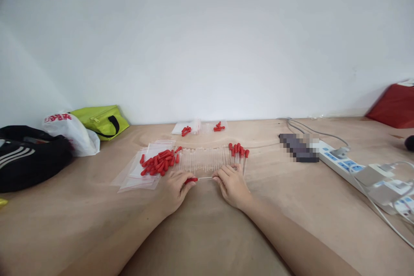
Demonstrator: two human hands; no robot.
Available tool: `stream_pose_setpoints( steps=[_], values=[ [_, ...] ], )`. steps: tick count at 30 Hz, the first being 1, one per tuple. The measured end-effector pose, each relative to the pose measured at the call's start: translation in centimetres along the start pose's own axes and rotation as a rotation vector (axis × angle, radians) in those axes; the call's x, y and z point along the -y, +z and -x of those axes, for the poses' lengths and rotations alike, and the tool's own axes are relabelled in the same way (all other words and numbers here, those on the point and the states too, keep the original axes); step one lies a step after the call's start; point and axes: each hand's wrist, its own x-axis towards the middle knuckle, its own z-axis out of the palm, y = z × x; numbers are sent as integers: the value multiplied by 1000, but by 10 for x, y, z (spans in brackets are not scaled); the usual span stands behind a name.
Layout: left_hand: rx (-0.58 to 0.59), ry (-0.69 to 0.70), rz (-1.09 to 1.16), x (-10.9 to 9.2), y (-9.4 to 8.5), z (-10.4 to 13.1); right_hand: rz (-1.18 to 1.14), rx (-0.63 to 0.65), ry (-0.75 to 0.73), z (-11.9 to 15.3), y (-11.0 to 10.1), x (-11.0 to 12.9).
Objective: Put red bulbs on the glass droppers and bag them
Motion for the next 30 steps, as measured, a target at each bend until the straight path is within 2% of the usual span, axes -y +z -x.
stream_pose_setpoints(
  steps=[13,20,30],
  values=[
    [-109,92,-22,-1,2,-1,-77,73,-67,-1,0,1],
    [-131,200,-2,-4,1,-1,-126,65,-105,0,2,-6],
    [-135,273,-58,-4,2,-1,-25,65,-126,0,-2,-2]
  ],
)
